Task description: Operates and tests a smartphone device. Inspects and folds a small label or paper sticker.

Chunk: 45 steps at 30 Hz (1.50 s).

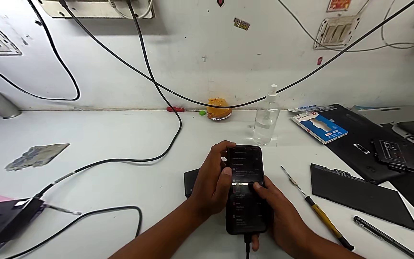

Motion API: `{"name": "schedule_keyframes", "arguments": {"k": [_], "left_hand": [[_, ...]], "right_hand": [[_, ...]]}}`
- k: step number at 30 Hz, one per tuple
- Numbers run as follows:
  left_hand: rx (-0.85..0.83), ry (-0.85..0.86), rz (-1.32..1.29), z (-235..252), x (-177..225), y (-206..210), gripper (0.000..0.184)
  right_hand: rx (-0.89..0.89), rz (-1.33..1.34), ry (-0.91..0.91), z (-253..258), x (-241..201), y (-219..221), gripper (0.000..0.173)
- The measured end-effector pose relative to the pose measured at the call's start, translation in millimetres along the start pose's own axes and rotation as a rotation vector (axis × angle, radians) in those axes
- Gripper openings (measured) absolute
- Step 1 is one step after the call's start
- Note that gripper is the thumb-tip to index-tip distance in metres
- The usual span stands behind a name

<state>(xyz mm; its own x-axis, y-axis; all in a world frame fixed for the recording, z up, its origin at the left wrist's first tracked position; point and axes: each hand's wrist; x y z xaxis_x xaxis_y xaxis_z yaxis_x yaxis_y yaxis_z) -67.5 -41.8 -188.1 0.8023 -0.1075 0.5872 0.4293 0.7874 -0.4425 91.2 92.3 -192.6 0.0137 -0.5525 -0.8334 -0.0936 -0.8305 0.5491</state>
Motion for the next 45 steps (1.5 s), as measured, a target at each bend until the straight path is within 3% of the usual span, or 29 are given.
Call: {"name": "schedule_keyframes", "arguments": {"k": [3, 7, 10, 15, 28, 45], "left_hand": [[0.002, 0.002, -0.005, 0.2, -0.5, -0.2, 0.055], [0.008, -0.002, -0.033, 1.4, 0.2, -2.5, 0.055], [0.014, -0.001, -0.038, 2.2, 0.6, -5.0, 0.056], [0.016, -0.006, -0.042, 1.7, 0.3, -3.1, 0.056], [0.014, -0.012, -0.037, -0.1, 5.3, 1.1, 0.057], [0.021, 0.004, 0.003, -0.2, 2.0, 0.4, 0.057]], "right_hand": [[-0.03, -0.042, 0.005, -0.9, -1.8, 1.1, 0.045], [-0.156, -0.162, -0.007, -2.5, -4.0, 4.0, 0.084], [-0.211, -0.188, -0.002, -2.3, -3.9, 3.5, 0.097], [-0.162, -0.215, 0.015, -2.3, -4.3, 2.6, 0.076], [-0.008, -0.289, 0.043, -2.5, -0.3, 5.1, 0.089], [-0.015, -0.21, 0.046, -3.1, -2.9, 3.2, 0.08]]}}
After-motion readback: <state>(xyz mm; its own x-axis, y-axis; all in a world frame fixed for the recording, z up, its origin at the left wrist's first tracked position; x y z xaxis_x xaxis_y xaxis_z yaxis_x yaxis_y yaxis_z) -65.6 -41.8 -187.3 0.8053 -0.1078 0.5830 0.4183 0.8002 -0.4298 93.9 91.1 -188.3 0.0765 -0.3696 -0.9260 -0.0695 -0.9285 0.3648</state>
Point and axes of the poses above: each hand's wrist, its own z-axis towards the middle knuckle, its own y-axis out of the palm, x = y × z
